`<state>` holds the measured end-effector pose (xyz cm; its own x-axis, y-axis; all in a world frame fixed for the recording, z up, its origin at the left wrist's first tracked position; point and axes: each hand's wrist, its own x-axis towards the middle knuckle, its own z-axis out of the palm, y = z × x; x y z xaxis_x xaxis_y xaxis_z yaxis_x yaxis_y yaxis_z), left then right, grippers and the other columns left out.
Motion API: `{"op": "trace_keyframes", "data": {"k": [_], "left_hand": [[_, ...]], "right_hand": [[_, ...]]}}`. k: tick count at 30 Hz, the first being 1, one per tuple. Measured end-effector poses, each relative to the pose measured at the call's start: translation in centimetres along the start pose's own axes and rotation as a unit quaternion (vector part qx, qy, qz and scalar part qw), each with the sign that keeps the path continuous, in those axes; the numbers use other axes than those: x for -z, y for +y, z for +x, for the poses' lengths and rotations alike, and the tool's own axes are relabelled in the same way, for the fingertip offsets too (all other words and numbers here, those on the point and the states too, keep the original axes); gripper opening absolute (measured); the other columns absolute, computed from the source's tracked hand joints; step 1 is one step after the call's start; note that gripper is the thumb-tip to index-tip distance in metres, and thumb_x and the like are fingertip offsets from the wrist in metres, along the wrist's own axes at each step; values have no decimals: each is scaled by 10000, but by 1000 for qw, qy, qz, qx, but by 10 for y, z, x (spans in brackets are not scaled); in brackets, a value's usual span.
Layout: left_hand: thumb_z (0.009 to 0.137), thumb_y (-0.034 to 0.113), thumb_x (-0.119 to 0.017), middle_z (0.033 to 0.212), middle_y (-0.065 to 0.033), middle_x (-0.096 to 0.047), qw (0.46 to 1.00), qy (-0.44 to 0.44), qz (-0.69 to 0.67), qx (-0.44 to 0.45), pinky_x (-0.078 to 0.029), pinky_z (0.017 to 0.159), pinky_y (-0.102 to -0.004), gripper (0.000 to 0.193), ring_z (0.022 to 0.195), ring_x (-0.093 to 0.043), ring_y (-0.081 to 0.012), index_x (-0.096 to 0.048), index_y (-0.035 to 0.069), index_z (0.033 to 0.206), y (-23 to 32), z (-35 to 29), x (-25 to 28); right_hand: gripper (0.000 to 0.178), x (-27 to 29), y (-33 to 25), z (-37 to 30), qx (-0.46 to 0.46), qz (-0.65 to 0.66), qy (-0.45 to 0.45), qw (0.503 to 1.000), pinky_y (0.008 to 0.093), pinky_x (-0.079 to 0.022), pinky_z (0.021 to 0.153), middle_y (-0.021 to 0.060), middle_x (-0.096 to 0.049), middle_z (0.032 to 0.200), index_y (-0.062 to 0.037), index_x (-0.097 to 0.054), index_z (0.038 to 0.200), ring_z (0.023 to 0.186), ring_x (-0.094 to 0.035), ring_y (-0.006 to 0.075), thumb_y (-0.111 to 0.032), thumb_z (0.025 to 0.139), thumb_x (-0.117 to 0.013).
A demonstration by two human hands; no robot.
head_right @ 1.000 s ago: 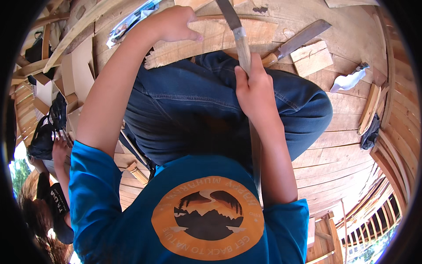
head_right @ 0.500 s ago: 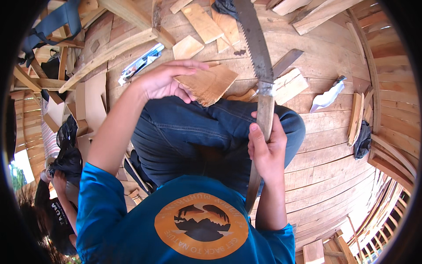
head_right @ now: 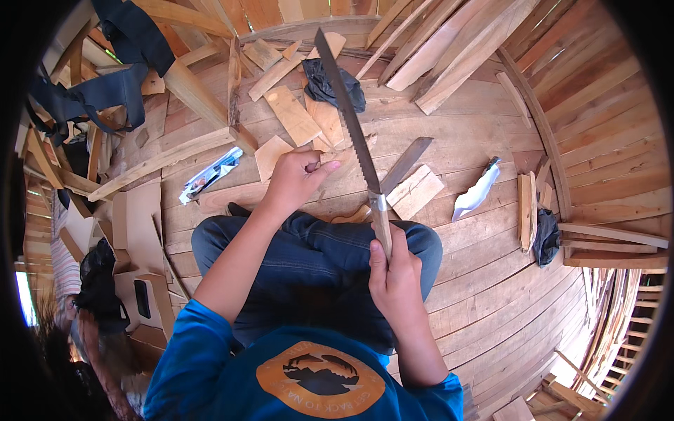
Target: The person shaves a piece of wood using a large knife while sitting on the floor, holding the wood steady and pulling the blade towards themselves to remove thin strips.
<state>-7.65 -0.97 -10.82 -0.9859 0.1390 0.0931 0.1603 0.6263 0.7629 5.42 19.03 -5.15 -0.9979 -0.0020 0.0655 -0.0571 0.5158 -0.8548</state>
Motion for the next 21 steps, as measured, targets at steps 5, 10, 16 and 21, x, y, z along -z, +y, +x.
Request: {"op": "trace_keyframes", "data": {"k": [5,10,16,21], "left_hand": [[863,360,-736,763,-110,-617,998,40,21,-45,-510,653,-391,352,703,-641,-292,-719,9,841,-1,8,-7],[835,273,-768,808,-87,-653,977,138,-7,-160,-534,675,-372,256,731,-660,-270,-722,23,859,-1,3,-9],[803,106,-801,846,-103,-722,972,123,-32,-198,-563,632,-296,167,715,-706,-213,-721,6,909,2,11,6],[814,101,-790,793,-104,-723,976,121,-45,-176,-552,598,-310,132,656,-697,-222,-709,10,864,3,13,-2]], "right_hand": [[156,-12,5,21,-12,-34,8,999,312,-426,514,99,-537,603,11,-561,1129,518,-547,176,-89,1015,-523],[156,-17,25,29,26,-82,-16,996,473,-465,544,275,-601,690,21,-523,1112,679,-634,472,-82,997,-538],[210,-22,24,37,35,-83,-20,996,536,-468,551,302,-607,695,29,-504,1163,701,-630,491,-70,983,-547],[207,-15,15,35,26,-107,-25,994,534,-469,547,300,-610,698,30,-512,1161,695,-633,487,-71,984,-546]]}}
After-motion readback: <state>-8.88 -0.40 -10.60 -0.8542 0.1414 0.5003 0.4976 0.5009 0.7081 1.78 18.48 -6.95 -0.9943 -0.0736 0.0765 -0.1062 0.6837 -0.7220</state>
